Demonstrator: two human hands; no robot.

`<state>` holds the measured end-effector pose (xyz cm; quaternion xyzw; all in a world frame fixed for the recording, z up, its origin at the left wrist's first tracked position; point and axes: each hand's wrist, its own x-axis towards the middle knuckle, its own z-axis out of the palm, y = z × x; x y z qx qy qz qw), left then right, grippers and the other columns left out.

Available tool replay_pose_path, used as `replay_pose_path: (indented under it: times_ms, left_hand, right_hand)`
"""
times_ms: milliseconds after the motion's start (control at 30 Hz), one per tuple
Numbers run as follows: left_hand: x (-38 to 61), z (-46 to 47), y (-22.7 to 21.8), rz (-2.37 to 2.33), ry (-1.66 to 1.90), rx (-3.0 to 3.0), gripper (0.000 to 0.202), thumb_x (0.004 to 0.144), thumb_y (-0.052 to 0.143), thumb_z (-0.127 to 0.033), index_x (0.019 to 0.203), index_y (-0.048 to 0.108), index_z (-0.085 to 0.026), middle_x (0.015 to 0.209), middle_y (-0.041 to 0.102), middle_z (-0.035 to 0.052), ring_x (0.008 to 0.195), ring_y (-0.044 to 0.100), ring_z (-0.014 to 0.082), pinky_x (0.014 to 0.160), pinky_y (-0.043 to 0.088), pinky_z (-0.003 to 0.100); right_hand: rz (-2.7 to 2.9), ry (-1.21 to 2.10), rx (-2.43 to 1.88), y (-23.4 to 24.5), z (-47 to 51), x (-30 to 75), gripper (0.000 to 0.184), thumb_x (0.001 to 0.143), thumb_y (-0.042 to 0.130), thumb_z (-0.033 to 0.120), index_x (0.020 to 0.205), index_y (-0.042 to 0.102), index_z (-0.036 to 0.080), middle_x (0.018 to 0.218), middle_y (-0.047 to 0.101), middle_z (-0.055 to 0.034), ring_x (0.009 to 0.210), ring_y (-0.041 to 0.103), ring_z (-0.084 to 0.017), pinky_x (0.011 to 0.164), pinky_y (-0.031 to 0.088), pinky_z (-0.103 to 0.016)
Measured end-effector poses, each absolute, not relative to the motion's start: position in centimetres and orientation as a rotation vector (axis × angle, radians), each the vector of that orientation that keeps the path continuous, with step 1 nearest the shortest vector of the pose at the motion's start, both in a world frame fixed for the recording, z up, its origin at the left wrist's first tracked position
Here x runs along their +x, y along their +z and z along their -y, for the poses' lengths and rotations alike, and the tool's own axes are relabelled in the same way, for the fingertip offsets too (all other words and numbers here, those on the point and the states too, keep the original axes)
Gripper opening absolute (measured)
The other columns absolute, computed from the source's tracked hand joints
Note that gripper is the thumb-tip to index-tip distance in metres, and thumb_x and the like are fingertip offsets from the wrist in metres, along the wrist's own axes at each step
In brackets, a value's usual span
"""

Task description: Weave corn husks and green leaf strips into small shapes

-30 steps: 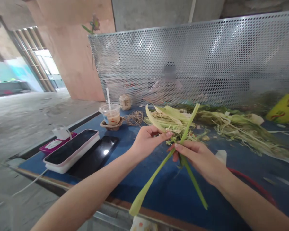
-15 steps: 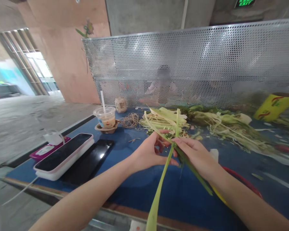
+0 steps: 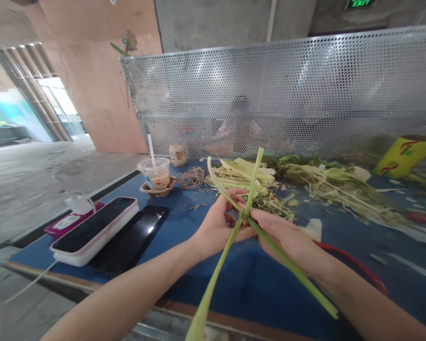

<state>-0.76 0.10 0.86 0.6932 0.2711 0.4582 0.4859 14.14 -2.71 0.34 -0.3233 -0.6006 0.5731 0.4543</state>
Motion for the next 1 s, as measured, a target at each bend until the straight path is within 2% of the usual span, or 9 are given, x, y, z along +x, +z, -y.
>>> replay_pose_path:
  times_ms: [67,167,267,400,500,600,767,867,1000]
  left_hand:
    - [-0.8,-0.3,0.7,-0.646,1.15,1.663,0.059,0.058,0.073,-0.017,0.109,0.043,-0.021,0.093,0.048,0.0009,0.071,0.051,0.0092,0.061,0.042,0.021]
    - [-0.8,-0.4,0.8,-0.6,1.138,1.606,0.048,0.061,0.071,-0.02,0.103,0.049,-0.019,0.086,0.054,0.0016,0.07,0.055,0.0114,0.062,0.045,0.024]
    - [-0.8,-0.3,1.5,-0.501,1.094,1.576,0.03,0.067,0.066,-0.026,0.094,0.055,-0.016,0.074,0.059,0.0015,0.061,0.057,0.0128,0.059,0.049,0.027]
    - [-1.0,-0.3,2.2,-0.549,1.183,1.739,0.018,0.069,0.063,-0.027,0.082,0.064,-0.015,0.082,0.061,0.0046,0.071,0.058,0.0149,0.061,0.049,0.026]
    - [-1.1,-0.3,2.2,-0.597,1.238,1.875,0.014,0.075,0.058,-0.028,0.078,0.067,-0.017,0.084,0.061,0.0045,0.077,0.057,0.0154,0.066,0.047,0.026]
    - [-1.1,-0.2,1.9,-0.602,1.244,1.848,0.017,0.077,0.056,-0.029,0.073,0.065,-0.016,0.083,0.059,0.0041,0.069,0.054,0.0127,0.062,0.046,0.025]
    - [-0.9,-0.3,1.6,-0.636,1.108,1.707,0.029,0.081,0.05,-0.033,0.063,0.06,-0.013,0.07,0.05,0.0013,0.06,0.046,0.0091,0.055,0.039,0.023]
    - [-0.9,-0.4,1.7,-0.645,1.04,1.565,0.028,0.08,0.051,-0.035,0.066,0.061,-0.013,0.067,0.047,0.0,0.059,0.043,0.0088,0.054,0.037,0.023]
    - [-1.2,-0.4,2.0,-0.623,1.018,1.551,0.025,0.076,0.057,-0.037,0.079,0.066,-0.014,0.07,0.053,0.0012,0.059,0.044,0.0091,0.054,0.036,0.023]
  right_hand:
    - [1.382,1.506,-0.754,0.1,2.6,14.0,0.038,0.075,0.055,0.045,0.104,0.061,0.022,0.101,0.065,-0.0071,0.101,0.055,-0.023,0.091,0.038,-0.039]
    - [1.391,1.458,-0.786,0.2,2.4,13.9,0.033,0.076,0.053,0.046,0.093,0.064,0.021,0.089,0.066,-0.0068,0.089,0.059,-0.023,0.084,0.044,-0.038]
    - [1.615,1.261,-0.808,0.8,2.4,13.9,0.031,0.083,0.044,0.043,0.091,0.064,0.021,0.084,0.064,-0.0048,0.08,0.058,-0.02,0.076,0.046,-0.034]
    - [1.889,0.891,-0.941,1.7,2.5,14.0,0.022,0.084,0.042,0.032,0.089,0.062,0.022,0.089,0.062,-0.0022,0.086,0.056,-0.017,0.079,0.044,-0.03]
    - [1.941,0.703,-1.0,1.8,2.6,14.0,0.023,0.085,0.041,0.029,0.072,0.057,0.021,0.077,0.061,-0.0015,0.074,0.056,-0.015,0.07,0.046,-0.026]
    - [1.968,0.587,-1.002,1.7,2.6,14.0,0.024,0.086,0.041,0.028,0.068,0.055,0.021,0.072,0.06,-0.0007,0.07,0.056,-0.014,0.067,0.045,-0.025]
    - [1.964,0.618,-0.991,1.7,2.6,14.0,0.021,0.085,0.043,0.025,0.072,0.059,0.021,0.074,0.062,-0.0005,0.073,0.057,-0.014,0.07,0.046,-0.025]
    - [1.953,0.694,-0.985,1.8,2.6,13.8,0.017,0.082,0.046,0.023,0.08,0.062,0.021,0.084,0.064,-0.0015,0.083,0.057,-0.015,0.078,0.044,-0.027]
    - [1.888,0.834,-1.018,1.8,2.4,13.9,0.02,0.083,0.045,0.028,0.083,0.064,0.022,0.087,0.065,-0.0013,0.085,0.058,-0.016,0.08,0.044,-0.028]
